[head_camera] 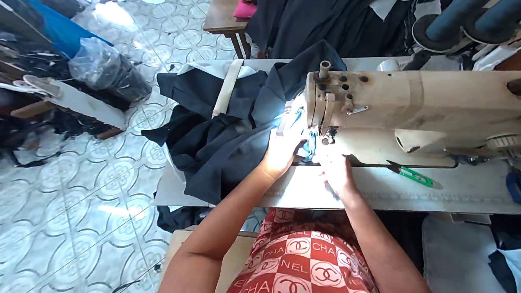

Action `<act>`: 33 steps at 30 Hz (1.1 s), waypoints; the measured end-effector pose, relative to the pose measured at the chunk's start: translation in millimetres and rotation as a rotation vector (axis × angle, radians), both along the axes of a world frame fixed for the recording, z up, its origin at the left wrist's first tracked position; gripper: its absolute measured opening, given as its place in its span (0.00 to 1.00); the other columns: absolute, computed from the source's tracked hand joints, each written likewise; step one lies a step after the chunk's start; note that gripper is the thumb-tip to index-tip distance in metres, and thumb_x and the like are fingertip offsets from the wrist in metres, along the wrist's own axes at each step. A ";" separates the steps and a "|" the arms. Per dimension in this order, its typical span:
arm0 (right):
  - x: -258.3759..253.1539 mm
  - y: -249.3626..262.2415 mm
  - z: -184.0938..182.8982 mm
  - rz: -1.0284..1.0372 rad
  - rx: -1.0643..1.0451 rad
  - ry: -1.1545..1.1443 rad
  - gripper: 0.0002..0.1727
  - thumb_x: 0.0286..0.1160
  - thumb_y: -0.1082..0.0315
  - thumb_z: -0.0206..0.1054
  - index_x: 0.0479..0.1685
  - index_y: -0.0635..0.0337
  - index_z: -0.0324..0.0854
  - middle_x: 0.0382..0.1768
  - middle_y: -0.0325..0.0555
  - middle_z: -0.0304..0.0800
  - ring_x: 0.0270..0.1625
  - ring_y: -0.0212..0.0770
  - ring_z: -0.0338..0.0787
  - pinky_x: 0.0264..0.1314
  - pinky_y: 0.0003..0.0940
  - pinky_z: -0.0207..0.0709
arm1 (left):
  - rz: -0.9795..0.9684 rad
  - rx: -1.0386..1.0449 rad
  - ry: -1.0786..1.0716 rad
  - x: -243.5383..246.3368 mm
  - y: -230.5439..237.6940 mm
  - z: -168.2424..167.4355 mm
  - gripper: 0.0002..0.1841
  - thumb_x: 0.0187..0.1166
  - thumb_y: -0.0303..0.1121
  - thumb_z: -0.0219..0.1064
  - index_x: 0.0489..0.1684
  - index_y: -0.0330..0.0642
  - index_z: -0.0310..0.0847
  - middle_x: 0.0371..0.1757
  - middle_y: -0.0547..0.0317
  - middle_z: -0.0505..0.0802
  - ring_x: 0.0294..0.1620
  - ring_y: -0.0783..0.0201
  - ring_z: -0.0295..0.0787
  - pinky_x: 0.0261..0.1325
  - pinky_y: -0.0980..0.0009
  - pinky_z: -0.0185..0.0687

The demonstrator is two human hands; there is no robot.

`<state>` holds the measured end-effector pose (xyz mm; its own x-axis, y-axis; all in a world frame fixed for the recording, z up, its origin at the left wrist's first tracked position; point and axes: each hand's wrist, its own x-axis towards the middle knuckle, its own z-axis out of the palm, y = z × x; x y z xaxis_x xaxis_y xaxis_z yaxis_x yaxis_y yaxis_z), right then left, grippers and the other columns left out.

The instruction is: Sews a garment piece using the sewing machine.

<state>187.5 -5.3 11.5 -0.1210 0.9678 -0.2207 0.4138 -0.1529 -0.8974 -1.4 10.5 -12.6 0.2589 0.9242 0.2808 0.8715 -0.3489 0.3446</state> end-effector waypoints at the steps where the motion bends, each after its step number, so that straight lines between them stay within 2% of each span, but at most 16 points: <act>1: -1.8 -5.5 2.2 -0.024 -0.146 0.120 0.09 0.82 0.69 0.66 0.48 0.66 0.86 0.26 0.43 0.91 0.20 0.31 0.87 0.23 0.26 0.84 | 0.023 -0.054 -0.061 -1.1 0.5 1.3 0.21 0.71 0.22 0.70 0.66 0.44 0.86 0.66 0.44 0.90 0.72 0.41 0.81 0.78 0.36 0.65; 2: -5.0 -10.2 2.7 -0.030 -0.240 0.213 0.08 0.81 0.70 0.67 0.47 0.67 0.85 0.23 0.42 0.90 0.18 0.30 0.86 0.20 0.24 0.82 | 0.048 -0.119 -0.120 -1.8 1.1 4.2 0.23 0.69 0.22 0.71 0.67 0.40 0.83 0.64 0.42 0.90 0.71 0.41 0.83 0.79 0.38 0.66; 4: -14.8 -15.0 2.7 -0.037 -0.297 0.364 0.08 0.80 0.73 0.68 0.50 0.70 0.83 0.23 0.43 0.90 0.21 0.31 0.89 0.24 0.24 0.85 | 0.104 -0.205 -0.201 -0.1 1.8 9.8 0.22 0.67 0.22 0.74 0.63 0.36 0.83 0.59 0.39 0.91 0.66 0.40 0.85 0.76 0.41 0.72; 6: -27.8 -12.3 -0.7 -0.080 -0.222 0.423 0.12 0.75 0.77 0.71 0.53 0.73 0.80 0.29 0.47 0.92 0.25 0.33 0.92 0.29 0.26 0.89 | 0.120 -0.240 -0.235 0.1 1.2 12.1 0.23 0.66 0.23 0.75 0.63 0.35 0.83 0.59 0.37 0.90 0.65 0.39 0.84 0.72 0.42 0.75; 8: -36.1 -5.1 -3.1 -0.133 -0.126 0.378 0.16 0.73 0.77 0.73 0.57 0.74 0.79 0.32 0.50 0.94 0.29 0.34 0.94 0.35 0.28 0.91 | 0.098 -0.270 -0.229 -1.9 -0.7 14.0 0.27 0.67 0.25 0.76 0.70 0.34 0.80 0.64 0.35 0.88 0.70 0.37 0.82 0.76 0.40 0.71; 10: -37.6 -1.2 -5.5 -0.159 -0.093 0.395 0.13 0.78 0.76 0.69 0.56 0.74 0.78 0.35 0.52 0.94 0.31 0.37 0.96 0.36 0.31 0.93 | 0.036 -0.207 -0.207 -4.7 -4.6 14.4 0.28 0.67 0.29 0.79 0.69 0.40 0.81 0.64 0.42 0.90 0.70 0.43 0.83 0.79 0.39 0.68; 12: -33.0 -8.3 -0.1 -0.178 -0.197 0.495 0.08 0.84 0.75 0.62 0.53 0.72 0.75 0.30 0.48 0.90 0.26 0.35 0.93 0.31 0.28 0.91 | -0.090 0.000 -0.122 -7.0 -13.5 17.0 0.24 0.67 0.32 0.80 0.66 0.46 0.87 0.61 0.50 0.93 0.68 0.46 0.87 0.79 0.28 0.62; 14: -23.1 -26.0 7.9 -0.188 -0.387 0.634 0.04 0.89 0.72 0.57 0.49 0.66 0.72 0.23 0.41 0.83 0.17 0.30 0.84 0.21 0.22 0.83 | -0.253 0.138 -0.009 -11.5 -21.9 22.4 0.12 0.74 0.29 0.74 0.54 0.49 0.92 0.62 0.59 0.93 0.70 0.51 0.86 0.75 0.31 0.66; 15: -17.2 -34.8 8.4 -0.184 -0.446 0.659 0.07 0.89 0.72 0.56 0.54 0.66 0.73 0.22 0.41 0.82 0.16 0.30 0.82 0.19 0.22 0.80 | -0.307 0.173 0.036 -13.6 -25.7 23.0 0.09 0.77 0.28 0.71 0.49 0.51 0.94 0.60 0.61 0.94 0.72 0.53 0.85 0.74 0.33 0.67; 17: -5.7 -48.4 3.7 -0.122 -0.372 0.536 0.18 0.85 0.76 0.58 0.70 0.71 0.71 0.28 0.46 0.88 0.18 0.33 0.86 0.21 0.25 0.84 | -0.343 0.191 0.090 -15.0 -31.4 18.9 0.09 0.79 0.27 0.67 0.44 0.52 0.94 0.56 0.63 0.96 0.72 0.54 0.85 0.77 0.34 0.64; 18: -1.7 -53.1 0.9 -0.053 -0.222 0.361 0.22 0.80 0.78 0.60 0.73 0.74 0.69 0.33 0.46 0.91 0.24 0.32 0.90 0.27 0.24 0.87 | -0.344 0.191 0.105 -15.0 -32.4 17.3 0.09 0.79 0.26 0.67 0.44 0.52 0.94 0.55 0.64 0.96 0.73 0.54 0.84 0.78 0.34 0.62; 19: -0.8 -57.1 -1.7 0.011 -0.018 0.108 0.23 0.75 0.78 0.63 0.70 0.75 0.73 0.42 0.46 0.92 0.33 0.31 0.93 0.37 0.24 0.89 | -0.343 0.187 0.109 -15.0 -33.0 16.9 0.10 0.79 0.26 0.67 0.44 0.52 0.94 0.54 0.63 0.96 0.72 0.54 0.84 0.78 0.34 0.62; 21: -2.6 -60.2 -8.8 0.089 0.364 -0.324 0.25 0.69 0.75 0.67 0.69 0.71 0.82 0.61 0.59 0.90 0.52 0.48 0.95 0.54 0.39 0.89 | -0.341 0.177 0.118 -13.8 -34.3 17.8 0.10 0.78 0.25 0.68 0.45 0.52 0.94 0.54 0.63 0.96 0.72 0.53 0.85 0.78 0.33 0.62; 23: -1.5 -54.0 -20.4 0.163 0.635 -0.536 0.23 0.68 0.73 0.69 0.66 0.63 0.88 0.63 0.58 0.91 0.58 0.55 0.94 0.57 0.46 0.89 | -0.339 0.175 0.130 -11.0 -34.4 17.3 0.10 0.79 0.27 0.67 0.45 0.52 0.94 0.55 0.63 0.96 0.73 0.53 0.84 0.77 0.33 0.63; 27: 2.3 -48.1 -37.9 0.174 0.798 -0.602 0.14 0.75 0.70 0.65 0.53 0.54 0.94 0.48 0.50 0.96 0.54 0.53 0.95 0.53 0.47 0.89 | -0.306 0.147 0.139 -8.7 -36.9 16.3 0.09 0.80 0.28 0.68 0.44 0.53 0.94 0.52 0.64 0.96 0.72 0.54 0.84 0.78 0.33 0.61; 33: 6.6 -50.4 -43.4 0.181 0.820 -0.547 0.14 0.76 0.71 0.64 0.51 0.56 0.95 0.56 0.46 0.97 0.61 0.50 0.93 0.60 0.46 0.86 | -0.226 0.093 0.188 1.6 -38.3 16.4 0.17 0.75 0.23 0.70 0.59 0.51 0.92 0.51 0.55 0.95 0.61 0.49 0.89 0.72 0.37 0.70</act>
<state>194.1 -55.7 -31.9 -0.3629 0.8228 0.4373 0.7570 0.5340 -0.3766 0.2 -27.7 3.8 0.5108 0.8098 0.2887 0.8135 -0.5639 0.1422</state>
